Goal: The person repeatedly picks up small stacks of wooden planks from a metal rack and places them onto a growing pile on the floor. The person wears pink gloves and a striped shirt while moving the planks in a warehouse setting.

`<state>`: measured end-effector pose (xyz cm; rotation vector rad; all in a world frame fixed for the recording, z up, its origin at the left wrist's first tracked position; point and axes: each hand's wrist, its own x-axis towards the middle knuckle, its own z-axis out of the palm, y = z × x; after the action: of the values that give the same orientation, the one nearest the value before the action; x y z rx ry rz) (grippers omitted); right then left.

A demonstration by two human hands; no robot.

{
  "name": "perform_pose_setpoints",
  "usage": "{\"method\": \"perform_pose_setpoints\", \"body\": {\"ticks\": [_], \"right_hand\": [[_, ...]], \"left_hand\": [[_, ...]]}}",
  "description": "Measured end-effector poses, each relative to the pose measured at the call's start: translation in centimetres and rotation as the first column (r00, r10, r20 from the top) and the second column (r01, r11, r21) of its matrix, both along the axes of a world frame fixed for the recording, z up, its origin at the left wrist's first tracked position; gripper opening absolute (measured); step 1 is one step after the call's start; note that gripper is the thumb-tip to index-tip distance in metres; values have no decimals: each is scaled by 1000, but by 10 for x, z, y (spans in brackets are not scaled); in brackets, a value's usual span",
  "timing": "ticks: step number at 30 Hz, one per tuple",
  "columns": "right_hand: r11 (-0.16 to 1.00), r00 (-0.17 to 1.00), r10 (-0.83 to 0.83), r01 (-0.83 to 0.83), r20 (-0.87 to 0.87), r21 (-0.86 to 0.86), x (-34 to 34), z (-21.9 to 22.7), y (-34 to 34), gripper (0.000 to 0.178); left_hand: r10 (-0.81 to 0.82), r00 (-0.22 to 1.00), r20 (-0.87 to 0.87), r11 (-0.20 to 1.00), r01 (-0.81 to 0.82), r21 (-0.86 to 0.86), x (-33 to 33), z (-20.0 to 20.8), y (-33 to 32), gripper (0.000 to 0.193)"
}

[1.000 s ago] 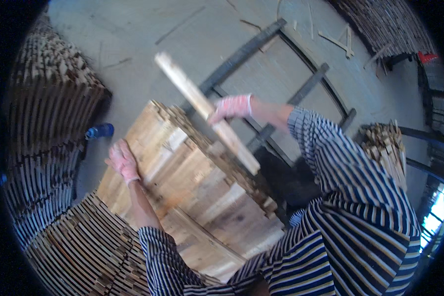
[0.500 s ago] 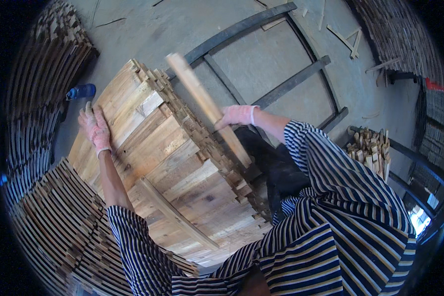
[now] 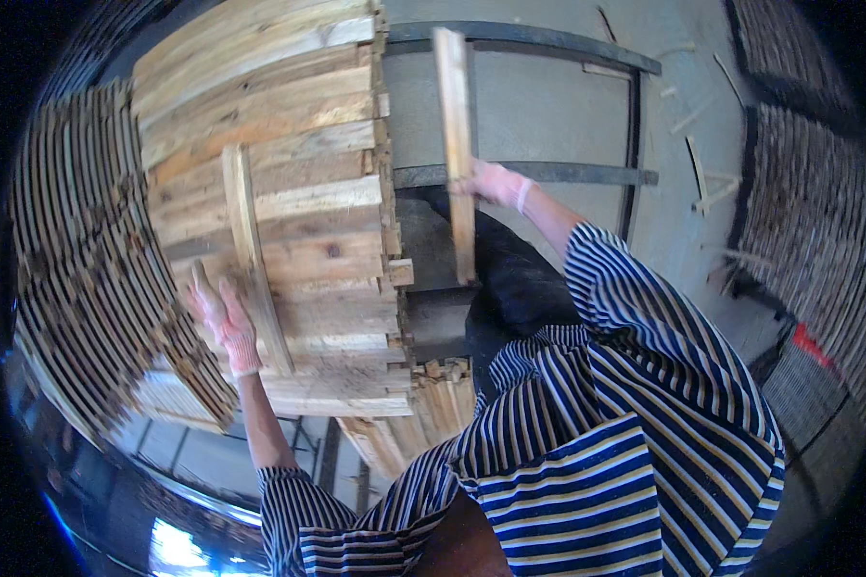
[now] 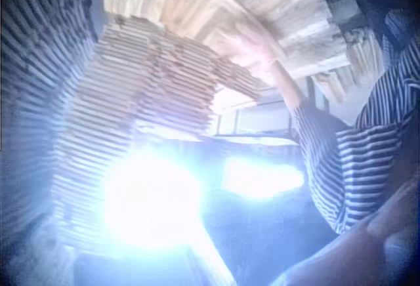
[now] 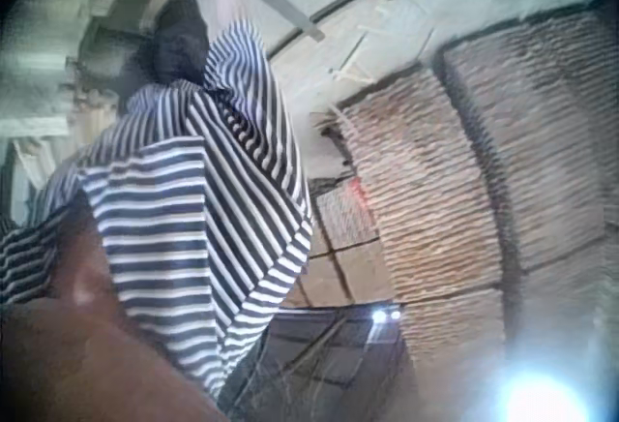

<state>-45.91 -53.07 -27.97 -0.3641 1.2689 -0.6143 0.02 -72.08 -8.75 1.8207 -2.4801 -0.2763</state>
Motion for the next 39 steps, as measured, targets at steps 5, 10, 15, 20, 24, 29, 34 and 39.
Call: {"method": "perform_pose_setpoints", "body": {"ticks": [5,10,15,20,24,29,34,39], "right_hand": [[998,983,-38,46,177,-40,124,59,22,73],[994,947,-109,93,304,65,117,24,54,64],[980,923,-178,133,340,150,106,-15,107,66],[979,810,-166,204,563,-5,167,-45,49,57],[960,840,-280,238,464,149,146,-29,102,48],[935,899,-306,222,314,276,164,-29,112,42],[962,856,-273,246,440,118,193,-21,83,45],[961,959,-269,261,-88,-93,155,46,88,58]], "left_hand": [[424,892,154,898,-436,58,76,23,173,59],[603,754,260,761,-642,96,119,41,316,59],[781,570,256,554,-821,137,137,72,447,56],[832,528,169,499,-846,188,131,60,514,52],[882,446,148,408,-884,230,133,67,590,52],[928,328,178,289,-933,214,130,68,649,52],[907,404,118,354,-883,307,127,39,602,52],[768,621,-157,636,-711,301,96,11,435,62]]}}
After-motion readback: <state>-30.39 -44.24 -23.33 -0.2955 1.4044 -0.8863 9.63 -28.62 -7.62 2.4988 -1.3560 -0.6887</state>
